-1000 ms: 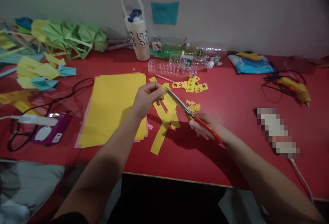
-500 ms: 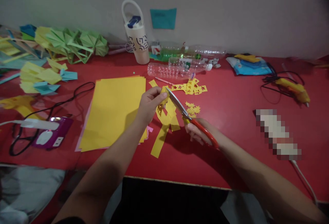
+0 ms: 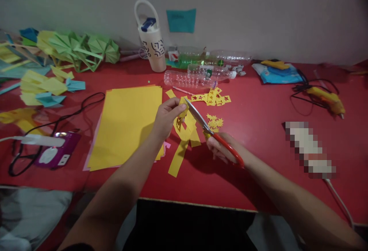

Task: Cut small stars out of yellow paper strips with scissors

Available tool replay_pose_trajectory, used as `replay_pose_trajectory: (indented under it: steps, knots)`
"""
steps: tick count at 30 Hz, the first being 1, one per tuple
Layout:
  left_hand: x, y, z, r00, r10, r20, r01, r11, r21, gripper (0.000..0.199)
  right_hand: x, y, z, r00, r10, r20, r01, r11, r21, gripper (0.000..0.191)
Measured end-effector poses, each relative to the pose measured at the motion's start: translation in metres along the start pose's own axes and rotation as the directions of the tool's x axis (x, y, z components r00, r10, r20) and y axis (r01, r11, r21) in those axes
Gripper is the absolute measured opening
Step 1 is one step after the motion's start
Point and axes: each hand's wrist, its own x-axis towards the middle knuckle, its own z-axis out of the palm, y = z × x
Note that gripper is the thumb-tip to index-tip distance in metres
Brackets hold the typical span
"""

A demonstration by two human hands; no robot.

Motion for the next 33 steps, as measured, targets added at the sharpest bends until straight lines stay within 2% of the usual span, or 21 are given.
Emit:
replay_pose_trajectory:
  steps: [9, 22, 28, 33]
  knots:
    - [-0.001, 0.002, -0.001, 1.000, 0.005, 0.010, -0.005, 1.000, -0.007, 0.016, -0.001, -0.001, -0.001, 0.999, 0.042, -0.007, -0.042, 0.999, 0.001, 0.059]
    - [0.000, 0.002, -0.002, 1.000, -0.005, 0.020, 0.005, 1.000, -0.012, 0.015, -0.002, -0.002, -0.008, 0.999, 0.026, 0.027, -0.026, 1.000, -0.005, 0.053]
    - [0.002, 0.007, -0.005, 0.999, -0.031, -0.007, 0.032, 0.999, 0.024, 0.016, -0.004, -0.007, -0.011, 1.000, -0.020, 0.019, 0.020, 1.000, 0.008, 0.056]
    - [0.003, 0.012, -0.005, 0.999, -0.036, -0.034, 0.037, 0.999, 0.025, 0.017, -0.003, -0.006, -0.012, 1.000, -0.004, 0.014, 0.004, 1.000, -0.012, 0.059]
